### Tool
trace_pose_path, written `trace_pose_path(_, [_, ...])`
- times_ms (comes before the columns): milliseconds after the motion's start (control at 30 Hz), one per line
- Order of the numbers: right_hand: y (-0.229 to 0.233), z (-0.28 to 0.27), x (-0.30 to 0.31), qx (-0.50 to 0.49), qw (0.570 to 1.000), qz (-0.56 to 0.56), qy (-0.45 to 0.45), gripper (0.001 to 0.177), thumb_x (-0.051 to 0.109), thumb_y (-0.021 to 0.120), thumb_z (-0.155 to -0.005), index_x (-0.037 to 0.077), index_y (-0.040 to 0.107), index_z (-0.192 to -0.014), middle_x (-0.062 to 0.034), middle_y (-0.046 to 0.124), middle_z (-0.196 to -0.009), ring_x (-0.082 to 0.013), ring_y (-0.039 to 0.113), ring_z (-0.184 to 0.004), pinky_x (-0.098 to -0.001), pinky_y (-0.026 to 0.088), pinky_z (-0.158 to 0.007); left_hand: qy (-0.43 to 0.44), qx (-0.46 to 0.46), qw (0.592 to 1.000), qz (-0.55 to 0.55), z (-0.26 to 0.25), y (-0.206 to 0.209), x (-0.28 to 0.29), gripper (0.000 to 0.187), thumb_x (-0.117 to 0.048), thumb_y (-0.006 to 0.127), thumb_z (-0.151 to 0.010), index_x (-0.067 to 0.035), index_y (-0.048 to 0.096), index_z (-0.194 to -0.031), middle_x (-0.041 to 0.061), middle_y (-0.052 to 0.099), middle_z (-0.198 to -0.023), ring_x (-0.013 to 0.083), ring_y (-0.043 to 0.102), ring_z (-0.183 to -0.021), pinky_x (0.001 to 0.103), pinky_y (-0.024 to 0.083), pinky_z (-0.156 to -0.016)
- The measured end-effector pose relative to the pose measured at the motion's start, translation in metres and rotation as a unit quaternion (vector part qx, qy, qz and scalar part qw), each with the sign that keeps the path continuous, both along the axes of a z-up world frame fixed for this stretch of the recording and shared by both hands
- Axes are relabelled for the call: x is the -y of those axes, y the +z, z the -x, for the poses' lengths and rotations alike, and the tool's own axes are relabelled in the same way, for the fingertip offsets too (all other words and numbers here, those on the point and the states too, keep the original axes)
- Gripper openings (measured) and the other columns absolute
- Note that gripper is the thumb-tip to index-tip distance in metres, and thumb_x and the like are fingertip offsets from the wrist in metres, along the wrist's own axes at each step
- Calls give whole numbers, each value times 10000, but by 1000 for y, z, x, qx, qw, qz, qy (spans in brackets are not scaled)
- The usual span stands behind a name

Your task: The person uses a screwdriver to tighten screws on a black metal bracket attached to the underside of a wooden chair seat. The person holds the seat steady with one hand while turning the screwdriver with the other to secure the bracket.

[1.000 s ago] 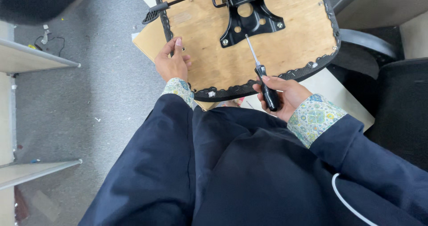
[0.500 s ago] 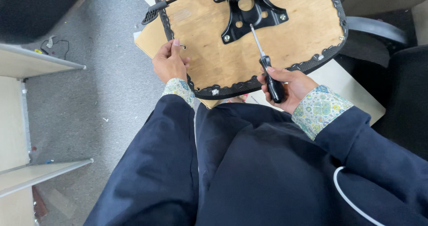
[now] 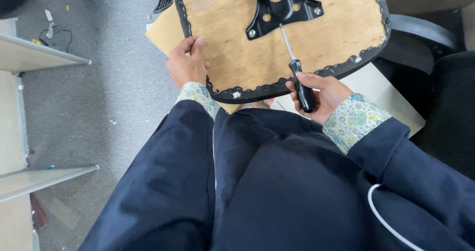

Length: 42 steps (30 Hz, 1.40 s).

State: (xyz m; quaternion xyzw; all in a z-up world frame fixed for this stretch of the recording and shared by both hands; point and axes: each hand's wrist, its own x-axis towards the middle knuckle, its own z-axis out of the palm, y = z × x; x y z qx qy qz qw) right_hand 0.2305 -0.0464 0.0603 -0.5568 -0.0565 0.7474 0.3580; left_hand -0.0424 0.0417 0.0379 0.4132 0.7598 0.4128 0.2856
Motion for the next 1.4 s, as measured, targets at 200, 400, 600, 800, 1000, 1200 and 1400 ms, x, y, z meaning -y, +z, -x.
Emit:
trace_pose_path(200, [0,2,-1,-9,1000,-3,0,176,224,658,-961,93,643,-1078,-63,690,-1003,-152,620,-856,-304,554,-725,-17,-28,999,8,4,5,-9,259,-320,749,-901,-102,799,-1032,33,795,-840,123,692,-488,296,528,-520])
trace_pose_path(400, [2,1,-3,-5,1000,-3,-10,208,228,651,-967,84,621,-1114,-67,679,-1016,-152,624,-857,-295,564,-723,-29,7,1000,3,4,-1,-12,240,-293,716,-920,-106,802,-1045,13,785,-824,117,699,-509,295,527,-513])
trace_pose_path(600, [1,1,-3,-10,1000,-1,-20,210,220,656,-963,83,623,-1119,-67,675,-1011,-155,623,-853,-291,560,-722,-50,41,998,-24,7,-13,-15,224,-261,701,-954,-96,802,-1066,8,742,-811,112,700,-523,272,530,-491])
trace_pose_path(800, [1,2,-6,3,1000,-3,-5,209,231,653,-963,88,620,-1113,-61,673,-1001,-150,621,-852,-299,561,-721,-72,67,995,-20,14,-19,-17,223,-252,678,-971,-112,798,-1098,16,739,-835,108,693,-538,266,487,-443])
trace_pose_path(1000, [0,1,-7,3,1000,4,-10,198,226,654,-964,81,623,-1095,-65,682,-1004,-149,624,-848,-294,564,-722,-76,62,995,-21,14,-19,-18,230,-265,680,-974,-115,800,-1100,21,747,-846,108,696,-540,263,484,-448])
trace_pose_path(1200, [0,2,-8,-6,1000,-4,-6,174,224,654,-968,76,617,-1052,-66,684,-1001,-151,619,-834,-298,564,-707,-79,66,995,6,18,-17,-22,234,-270,698,-952,-108,796,-1089,20,753,-863,114,707,-548,261,520,-455])
trace_pose_path(1400, [3,4,-6,-4,1000,-15,0,173,232,651,-969,79,617,-1043,-70,686,-1001,-158,623,-835,-305,562,-699,-87,75,993,-6,21,-19,-21,245,-249,689,-950,-102,778,-1124,21,758,-880,110,717,-559,258,549,-475])
